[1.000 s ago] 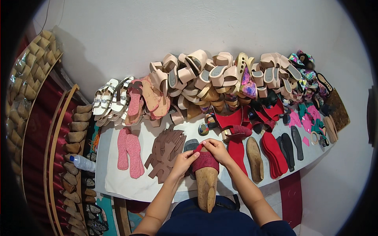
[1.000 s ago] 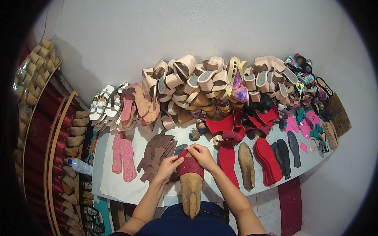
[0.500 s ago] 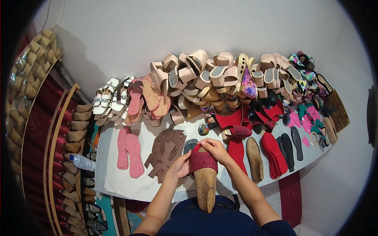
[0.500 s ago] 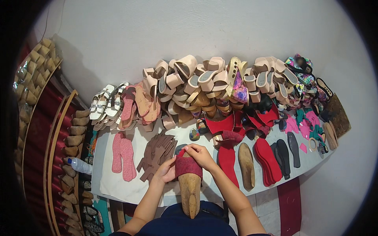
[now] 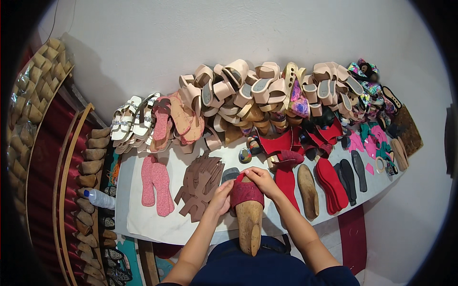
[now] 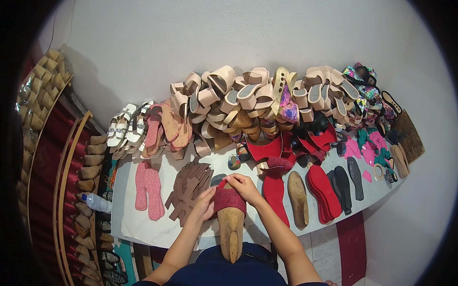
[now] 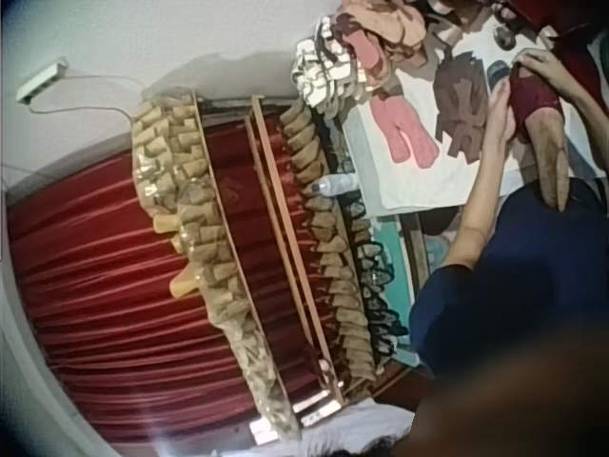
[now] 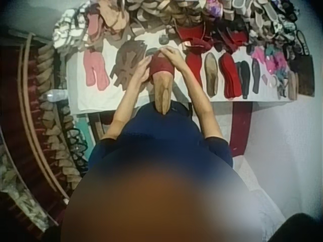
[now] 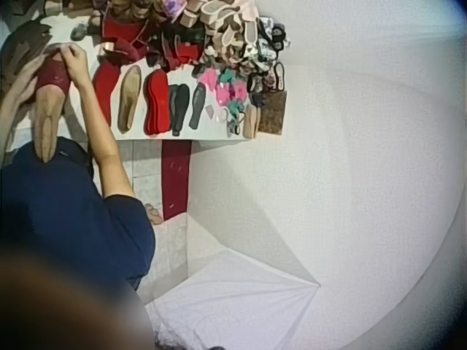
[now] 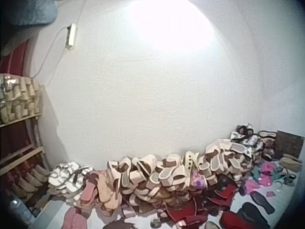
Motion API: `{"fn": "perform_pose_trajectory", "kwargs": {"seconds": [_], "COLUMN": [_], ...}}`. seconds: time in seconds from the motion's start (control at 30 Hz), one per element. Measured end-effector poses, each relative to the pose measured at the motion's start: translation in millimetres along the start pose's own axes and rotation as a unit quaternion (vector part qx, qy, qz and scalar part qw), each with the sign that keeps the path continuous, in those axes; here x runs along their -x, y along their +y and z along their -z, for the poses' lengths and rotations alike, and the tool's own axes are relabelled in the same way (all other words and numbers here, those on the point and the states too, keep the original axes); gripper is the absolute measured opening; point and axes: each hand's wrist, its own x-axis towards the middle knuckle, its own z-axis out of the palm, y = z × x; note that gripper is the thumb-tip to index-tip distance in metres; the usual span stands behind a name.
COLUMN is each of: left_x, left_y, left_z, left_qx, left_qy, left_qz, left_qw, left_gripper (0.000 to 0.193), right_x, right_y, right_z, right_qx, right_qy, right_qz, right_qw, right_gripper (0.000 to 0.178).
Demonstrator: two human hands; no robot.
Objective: Manually assemble a shoe upper onto a wooden last and sole component.
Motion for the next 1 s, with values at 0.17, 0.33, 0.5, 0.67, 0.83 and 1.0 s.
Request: {"fn": "perform_pose_trajectory", "kwargs": {"seconds": [0.17,0.33,0.5,0.67,0.83,1.0], "left_x": [7,5,2,-12,-21,-27], "left_y": [21,23,18,-8,-22,-36], "left_z": [-8,-5,6,32,23,12], "left_qx": [-0.228,0.017,0.091,0.171,0.116,0.104], "left_qy": [0.056,-0.052,-0.060,-0.062,-0.029,0.019], "left_qz": [0.002,0.080,0.105,0.097,-0.011,-0.013], "left_qw": [0.972,0.995,0.989,0.979,0.993,0.994], "left_gripper": [0.028,0.034,0.033,0.030,0.022,0.030], "right_x": [-1,-2,-1,-1,-3,-3], "right_y": [6,-2,-5,-1,-1,1], "right_z": [4,-3,-2,-4,-4,-8], "right_qx": [0.002,0.001,-0.001,0.011,-0.013,-0.008], "right_qy": [0.007,-0.007,-0.014,-0.006,-0.010,-0.009], "right_qz": [-0.003,-0.006,-0.013,0.006,-0.013,0.004], "right_qw": [1.000,1.000,1.000,1.000,1.000,1.000], "right_gripper": [0.026,0.026,0.027,0.027,0.026,0.024]}}
